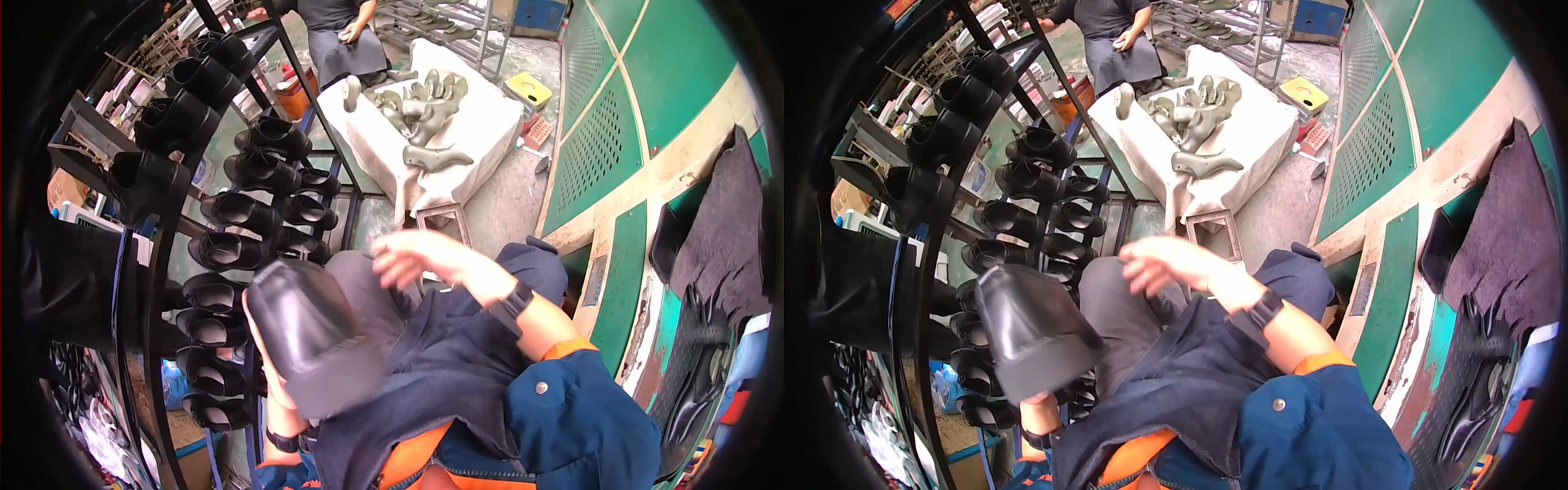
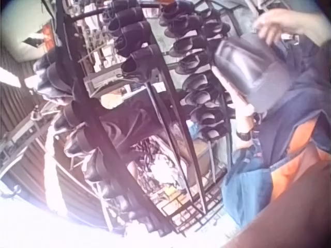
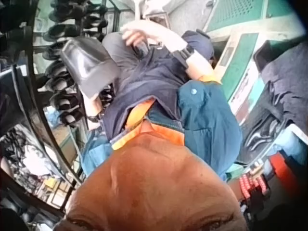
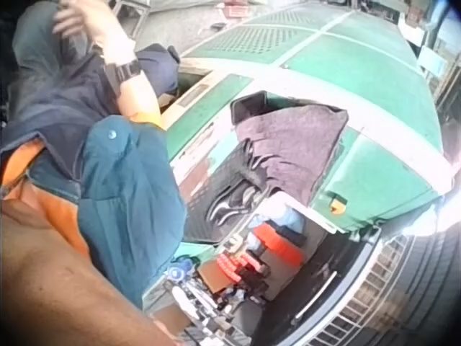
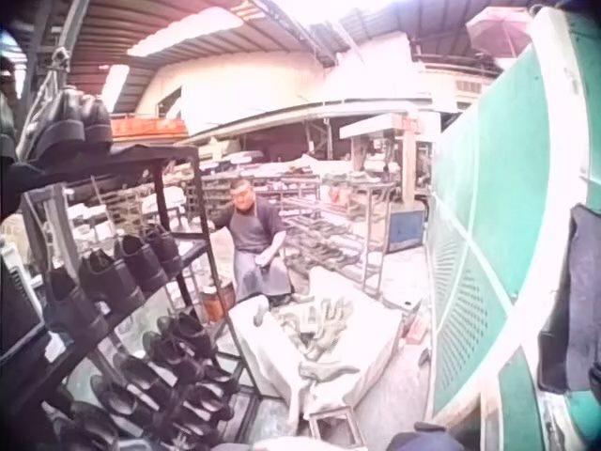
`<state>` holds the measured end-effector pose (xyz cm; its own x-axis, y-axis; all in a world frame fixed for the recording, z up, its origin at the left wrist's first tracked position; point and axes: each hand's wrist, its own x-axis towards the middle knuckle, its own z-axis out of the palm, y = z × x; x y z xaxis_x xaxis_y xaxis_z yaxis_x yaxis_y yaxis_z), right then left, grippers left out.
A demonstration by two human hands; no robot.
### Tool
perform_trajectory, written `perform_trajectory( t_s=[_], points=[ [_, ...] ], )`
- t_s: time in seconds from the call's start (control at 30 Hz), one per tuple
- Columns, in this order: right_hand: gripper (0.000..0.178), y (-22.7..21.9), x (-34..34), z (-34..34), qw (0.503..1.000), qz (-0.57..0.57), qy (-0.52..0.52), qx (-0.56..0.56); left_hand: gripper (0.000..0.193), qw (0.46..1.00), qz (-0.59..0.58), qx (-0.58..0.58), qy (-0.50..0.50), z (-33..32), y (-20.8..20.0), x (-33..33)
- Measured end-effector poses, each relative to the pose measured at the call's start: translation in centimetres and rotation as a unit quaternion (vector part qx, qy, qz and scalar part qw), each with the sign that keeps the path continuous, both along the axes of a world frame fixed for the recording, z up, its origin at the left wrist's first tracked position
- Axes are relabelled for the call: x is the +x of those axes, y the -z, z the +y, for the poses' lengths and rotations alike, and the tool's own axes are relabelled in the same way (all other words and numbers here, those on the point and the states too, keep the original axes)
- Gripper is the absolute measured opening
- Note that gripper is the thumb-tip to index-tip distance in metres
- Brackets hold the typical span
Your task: Inspecting shoe components and soles and moving a large shoe rack in a factory setting.
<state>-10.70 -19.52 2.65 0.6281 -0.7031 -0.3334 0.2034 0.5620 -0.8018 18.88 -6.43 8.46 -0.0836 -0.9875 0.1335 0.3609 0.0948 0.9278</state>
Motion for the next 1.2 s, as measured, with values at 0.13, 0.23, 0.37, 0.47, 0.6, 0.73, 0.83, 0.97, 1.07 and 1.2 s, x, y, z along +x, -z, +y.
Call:
perform_trajectory(
  t_s=[0.13, 0.23, 0.37, 0.47, 0.6, 0.73, 0.83, 0.97, 1.07, 1.2],
  points=[
    [0.055, 2.4, -2.0, 5.3, 0.99, -0.11, -0.013, 0.084, 0.102, 0.943, -0.237, -0.211, 0.104, -5.3, -4.7, -4.7],
    [0.059, -1.6, -3.3, 5.9, 0.94, -0.296, 0.062, 0.158, 0.095, 0.714, -0.575, -0.377, 0.132, -8.9, -3.3, -6.2],
    [0.078, -3.4, 0.4, 7.5, 0.958, -0.133, 0.249, -0.05, 0.119, 0.879, -0.388, -0.223, 0.164, -6.5, -0.8, -7.8],
    [0.088, -4.5, 0.7, 9.5, 0.903, -0.108, 0.314, -0.272, 0.124, 0.975, -0.083, -0.087, 0.186, -4.5, -1.2, -11.4],
    [0.104, -9.4, -0.4, 11.2, 0.879, -0.074, 0.191, -0.43, 0.111, 0.966, 0.181, -0.087, 0.16, -3.0, -6.6, -10.9],
    [0.097, -10.1, -2.7, 11.9, 0.886, -0.024, 0.146, -0.438, 0.107, 0.951, 0.286, -0.072, 0.092, 1.3, -12.5, -7.4],
    [0.06, -9.9, -4.4, 10.7, 0.904, -0.026, 0.155, -0.399, 0.105, 0.942, 0.232, -0.242, -0.016, 7.2, -17.5, -3.8],
    [0.043, -7.6, -8.2, 8.4, 0.919, -0.007, 0.235, -0.317, 0.1, 0.8, 0.023, -0.525, -0.288, 14.7, -22.0, 4.1],
    [0.042, -6.2, -10.1, 7.5, 0.914, 0.001, 0.269, -0.303, 0.088, 0.6, -0.099, -0.625, -0.49, 20.4, -27.1, 9.1],
    [0.041, -5.1, -10.9, 6.6, 0.921, 0.003, 0.268, -0.284, 0.068, 0.469, -0.16, -0.605, -0.624, 28.8, -32.2, 19.0]
  ],
)
